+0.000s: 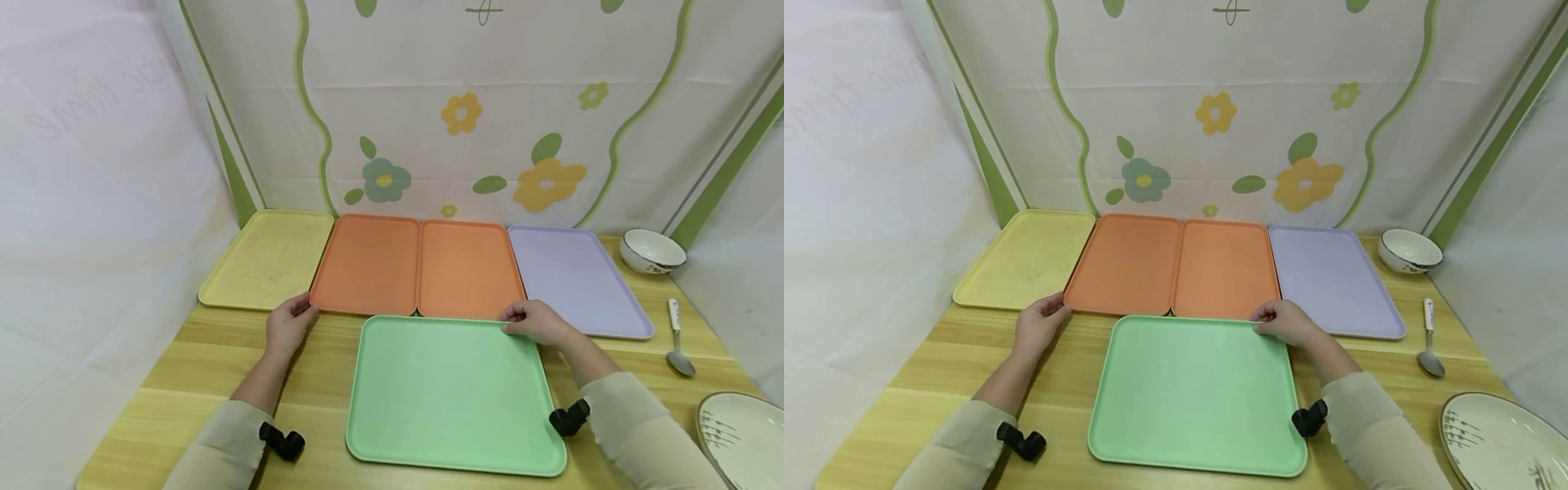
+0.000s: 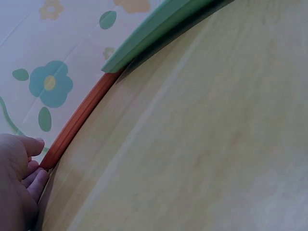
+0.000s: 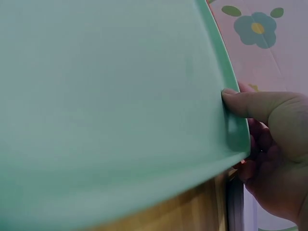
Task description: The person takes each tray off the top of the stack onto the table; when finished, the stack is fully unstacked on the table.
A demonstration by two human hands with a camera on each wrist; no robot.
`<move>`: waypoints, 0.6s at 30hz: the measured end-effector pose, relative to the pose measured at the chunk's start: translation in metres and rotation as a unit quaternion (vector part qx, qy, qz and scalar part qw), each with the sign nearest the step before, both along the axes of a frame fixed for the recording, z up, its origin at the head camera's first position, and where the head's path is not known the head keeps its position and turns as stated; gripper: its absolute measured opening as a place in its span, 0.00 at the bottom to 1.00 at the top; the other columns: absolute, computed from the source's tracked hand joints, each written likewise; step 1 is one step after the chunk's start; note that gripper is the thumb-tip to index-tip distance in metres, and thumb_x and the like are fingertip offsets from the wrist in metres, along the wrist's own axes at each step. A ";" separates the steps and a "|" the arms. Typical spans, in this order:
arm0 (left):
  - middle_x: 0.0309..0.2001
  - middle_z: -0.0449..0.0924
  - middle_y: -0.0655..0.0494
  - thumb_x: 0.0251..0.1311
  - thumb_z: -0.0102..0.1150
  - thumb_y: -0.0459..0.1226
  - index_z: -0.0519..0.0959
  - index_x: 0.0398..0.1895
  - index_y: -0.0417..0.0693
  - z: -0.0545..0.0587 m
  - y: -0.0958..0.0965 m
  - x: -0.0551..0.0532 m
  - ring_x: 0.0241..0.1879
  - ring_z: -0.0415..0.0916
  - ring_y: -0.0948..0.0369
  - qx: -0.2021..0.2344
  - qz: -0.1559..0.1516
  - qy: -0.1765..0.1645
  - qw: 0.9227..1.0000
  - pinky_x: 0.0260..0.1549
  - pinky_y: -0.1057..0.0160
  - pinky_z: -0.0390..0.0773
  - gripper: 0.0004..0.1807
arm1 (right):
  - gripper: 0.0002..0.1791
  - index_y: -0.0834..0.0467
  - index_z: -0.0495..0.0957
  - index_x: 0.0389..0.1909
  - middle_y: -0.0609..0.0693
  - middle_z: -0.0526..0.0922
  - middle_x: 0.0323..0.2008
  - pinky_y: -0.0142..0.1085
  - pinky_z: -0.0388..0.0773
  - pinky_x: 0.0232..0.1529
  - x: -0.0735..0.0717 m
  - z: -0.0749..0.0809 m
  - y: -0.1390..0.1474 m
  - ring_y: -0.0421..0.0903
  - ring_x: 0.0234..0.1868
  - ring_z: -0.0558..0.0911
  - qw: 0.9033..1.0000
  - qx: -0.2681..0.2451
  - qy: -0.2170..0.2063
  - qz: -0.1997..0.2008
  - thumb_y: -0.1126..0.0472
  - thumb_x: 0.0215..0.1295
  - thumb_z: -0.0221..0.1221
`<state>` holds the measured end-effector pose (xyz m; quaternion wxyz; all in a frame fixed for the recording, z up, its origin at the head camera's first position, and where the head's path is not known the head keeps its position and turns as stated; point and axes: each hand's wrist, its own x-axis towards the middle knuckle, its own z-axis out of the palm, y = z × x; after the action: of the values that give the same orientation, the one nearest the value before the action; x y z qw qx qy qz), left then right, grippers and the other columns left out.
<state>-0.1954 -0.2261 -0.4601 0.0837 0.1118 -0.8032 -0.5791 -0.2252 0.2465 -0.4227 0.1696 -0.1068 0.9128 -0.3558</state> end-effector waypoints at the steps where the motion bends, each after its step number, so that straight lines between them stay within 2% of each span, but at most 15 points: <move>1: 0.58 0.78 0.36 0.65 0.61 0.34 0.75 0.61 0.35 0.000 0.000 0.000 0.59 0.76 0.47 0.001 0.000 -0.001 1.000 0.37 0.85 0.73 0.22 | 0.12 0.64 0.82 0.43 0.52 0.80 0.36 0.35 0.73 0.35 0.000 0.000 -0.001 0.45 0.36 0.74 1.000 0.000 0.000 0.001 0.60 0.64 0.64; 13: 0.57 0.79 0.36 0.65 0.61 0.34 0.75 0.61 0.34 -0.001 0.000 0.001 0.58 0.77 0.47 0.000 0.002 0.004 1.000 0.37 0.85 0.72 0.22 | 0.10 0.63 0.82 0.40 0.51 0.81 0.35 0.36 0.74 0.36 0.002 0.002 -0.003 0.45 0.36 0.74 1.000 0.003 -0.009 0.010 0.61 0.61 0.66; 18: 0.57 0.79 0.36 0.64 0.61 0.34 0.76 0.60 0.34 -0.002 -0.001 0.001 0.58 0.77 0.47 0.001 0.002 0.006 1.000 0.37 0.86 0.72 0.22 | 0.13 0.62 0.81 0.43 0.52 0.81 0.38 0.34 0.75 0.36 0.002 0.003 -0.003 0.45 0.38 0.75 1.000 -0.004 -0.016 0.013 0.60 0.61 0.67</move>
<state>-0.1943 -0.2267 -0.4616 0.0898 0.1102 -0.8018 -0.5805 -0.2233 0.2438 -0.4192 0.1887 -0.1132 0.9072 -0.3587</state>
